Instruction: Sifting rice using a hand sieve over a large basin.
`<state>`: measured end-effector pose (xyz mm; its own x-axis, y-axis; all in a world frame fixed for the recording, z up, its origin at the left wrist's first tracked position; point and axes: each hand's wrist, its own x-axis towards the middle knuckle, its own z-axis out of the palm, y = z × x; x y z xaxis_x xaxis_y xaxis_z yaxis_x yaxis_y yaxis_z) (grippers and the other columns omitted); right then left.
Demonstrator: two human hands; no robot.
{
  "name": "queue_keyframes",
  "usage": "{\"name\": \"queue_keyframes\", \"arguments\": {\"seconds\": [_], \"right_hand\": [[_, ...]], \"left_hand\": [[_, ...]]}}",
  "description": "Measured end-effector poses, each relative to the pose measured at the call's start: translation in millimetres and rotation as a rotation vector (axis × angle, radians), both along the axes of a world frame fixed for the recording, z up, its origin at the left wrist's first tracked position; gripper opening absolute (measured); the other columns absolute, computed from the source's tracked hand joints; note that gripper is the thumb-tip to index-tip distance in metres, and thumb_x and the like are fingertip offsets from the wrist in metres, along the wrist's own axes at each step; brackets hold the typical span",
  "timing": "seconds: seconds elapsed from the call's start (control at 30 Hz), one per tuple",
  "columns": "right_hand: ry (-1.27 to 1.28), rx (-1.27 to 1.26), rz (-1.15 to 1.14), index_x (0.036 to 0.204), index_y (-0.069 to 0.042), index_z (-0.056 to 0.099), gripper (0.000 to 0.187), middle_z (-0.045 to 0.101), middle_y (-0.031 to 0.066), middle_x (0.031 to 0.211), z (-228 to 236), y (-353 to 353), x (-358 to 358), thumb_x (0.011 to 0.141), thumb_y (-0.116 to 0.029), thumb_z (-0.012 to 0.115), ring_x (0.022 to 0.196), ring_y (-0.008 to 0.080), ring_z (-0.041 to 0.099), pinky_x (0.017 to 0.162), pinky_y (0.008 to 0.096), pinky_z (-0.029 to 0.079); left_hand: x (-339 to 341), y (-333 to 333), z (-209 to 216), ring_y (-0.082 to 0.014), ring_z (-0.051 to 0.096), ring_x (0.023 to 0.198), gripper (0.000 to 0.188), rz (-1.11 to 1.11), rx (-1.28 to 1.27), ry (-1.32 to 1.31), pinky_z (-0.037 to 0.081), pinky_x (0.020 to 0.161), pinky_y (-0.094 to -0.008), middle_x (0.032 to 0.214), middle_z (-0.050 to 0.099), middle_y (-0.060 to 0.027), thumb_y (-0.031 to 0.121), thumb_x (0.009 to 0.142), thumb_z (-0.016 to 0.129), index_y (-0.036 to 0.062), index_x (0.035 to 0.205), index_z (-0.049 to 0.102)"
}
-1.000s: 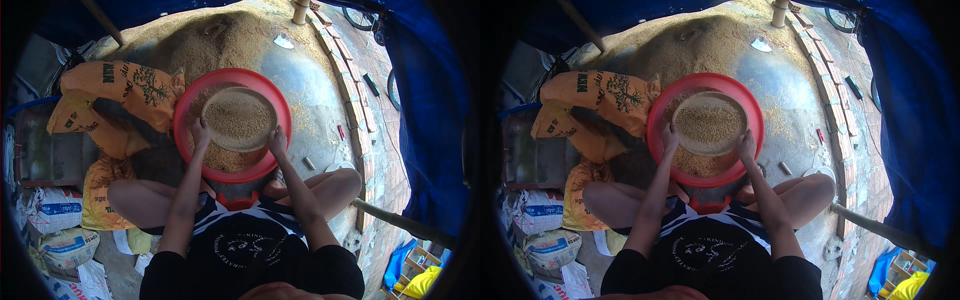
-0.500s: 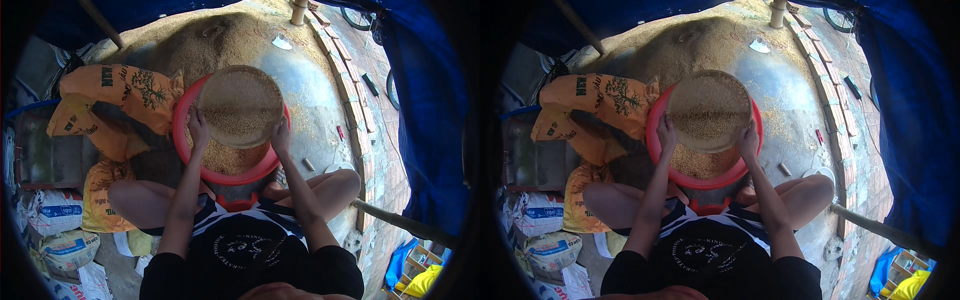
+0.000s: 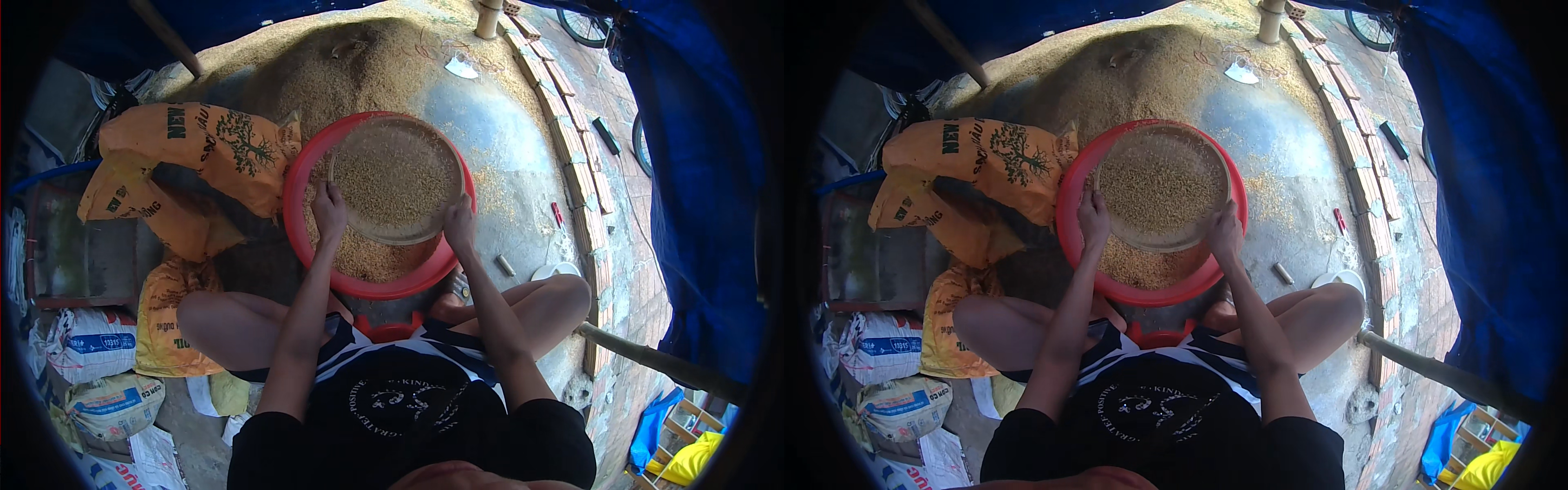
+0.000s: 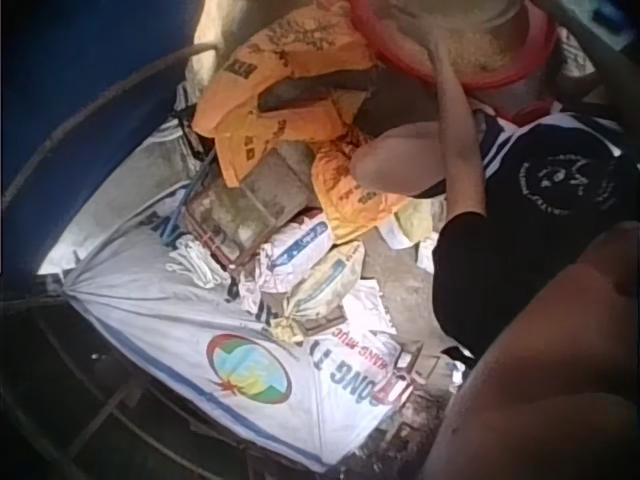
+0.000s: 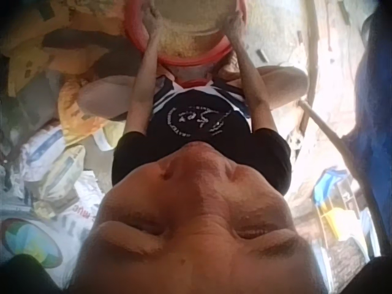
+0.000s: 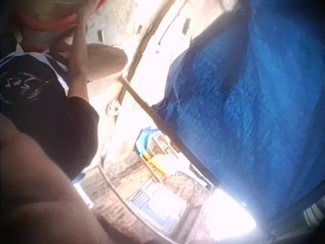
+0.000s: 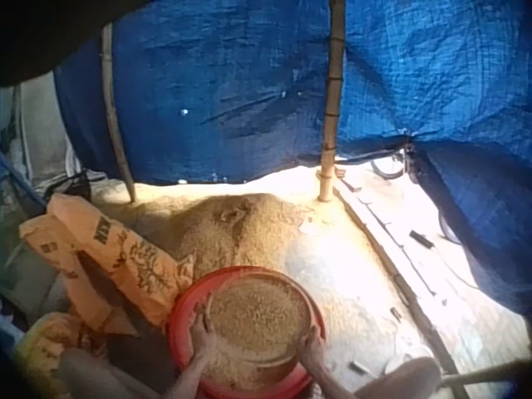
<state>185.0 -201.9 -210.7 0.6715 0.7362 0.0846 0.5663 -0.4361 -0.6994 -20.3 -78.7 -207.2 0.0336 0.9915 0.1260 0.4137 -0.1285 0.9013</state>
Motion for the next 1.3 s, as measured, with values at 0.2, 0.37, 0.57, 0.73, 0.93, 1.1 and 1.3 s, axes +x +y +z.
{"name": "queue_keyframes", "arguments": {"seconds": [0.2,0.37,0.57,0.73,0.93,1.1,1.3], "right_hand": [[0.042,-0.346,0.079,0.090,0.008,0.037,0.028,0.053,0.0258,0.069,-58.1,-17.4,8.4,0.074,-0.014,0.039,0.065,0.0398,0.053,0.055,0.0463,0.040],[0.100,-0.198,0.162,0.093,0.007,0.035,0.029,0.054,0.0237,0.066,-41.9,-7.7,-27.3,0.075,-0.015,0.040,0.061,0.0367,0.054,0.052,0.0441,0.041],[0.395,-0.057,0.088,0.097,0.005,0.035,0.032,0.054,0.0235,0.065,-36.2,6.9,7.8,0.075,-0.017,0.041,0.061,0.0325,0.056,0.054,0.0390,0.043],[0.219,-0.347,0.022,0.092,0.006,0.038,0.029,0.054,0.0245,0.071,-63.4,-12.5,13.9,0.072,-0.016,0.041,0.063,0.0345,0.055,0.057,0.0403,0.044],[0.054,-0.063,0.027,0.098,0.004,0.036,0.029,0.054,0.0230,0.078,9.8,-1.4,-12.0,0.074,-0.013,0.041,0.075,0.0351,0.054,0.064,0.0406,0.043],[0.195,0.485,0.027,0.105,0.000,0.034,0.033,0.052,0.0245,0.081,45.6,5.5,-27.5,0.074,-0.010,0.040,0.076,0.0383,0.051,0.064,0.0416,0.042],[0.032,-0.172,0.066,0.107,0.005,0.031,0.037,0.053,0.0230,0.076,-34.3,-7.7,-9.5,0.075,-0.012,0.038,0.068,0.0376,0.052,0.060,0.0447,0.040]], "left_hand": [[-11.6,-4.9,-73.4,-0.0329,0.047,0.054,0.023,-0.042,-0.007,0.260,0.035,0.051,-0.0380,0.057,0.047,-0.0177,0.017,0.079,0.040,-0.0033,0.070,0.044],[-40.8,27.2,-46.8,-0.0332,0.049,0.056,0.023,-0.063,-0.047,0.231,0.035,0.053,-0.0379,0.058,0.047,-0.0181,0.019,0.079,0.040,-0.0031,0.073,0.045],[-13.2,15.1,-26.3,-0.0249,0.047,0.052,0.022,-0.014,-0.033,0.106,0.035,0.052,-0.0348,0.056,0.046,-0.0136,0.019,0.080,0.043,-0.0021,0.074,0.045],[-1.5,-9.0,-61.3,-0.0228,0.046,0.050,0.022,0.008,-0.032,0.034,0.035,0.049,-0.0345,0.055,0.045,-0.0108,0.018,0.078,0.046,-0.0018,0.069,0.045],[-3.9,3.1,13.7,-0.0151,0.044,0.048,0.018,0.006,0.135,-0.082,0.033,0.045,-0.0292,0.052,0.043,-0.0062,0.015,0.081,0.041,-0.0006,0.073,0.045],[-6.8,6.2,35.2,-0.0092,0.042,0.049,0.017,-0.033,0.227,-0.423,0.032,0.044,-0.0243,0.053,0.041,-0.0037,0.013,0.083,0.037,-0.0009,0.080,0.045],[-15.8,4.2,-63.9,-0.0228,0.048,0.054,0.017,0.100,0.561,0.228,0.037,0.053,-0.0341,0.059,0.047,-0.0131,0.012,0.079,0.039,-0.0028,0.080,0.046]]}}
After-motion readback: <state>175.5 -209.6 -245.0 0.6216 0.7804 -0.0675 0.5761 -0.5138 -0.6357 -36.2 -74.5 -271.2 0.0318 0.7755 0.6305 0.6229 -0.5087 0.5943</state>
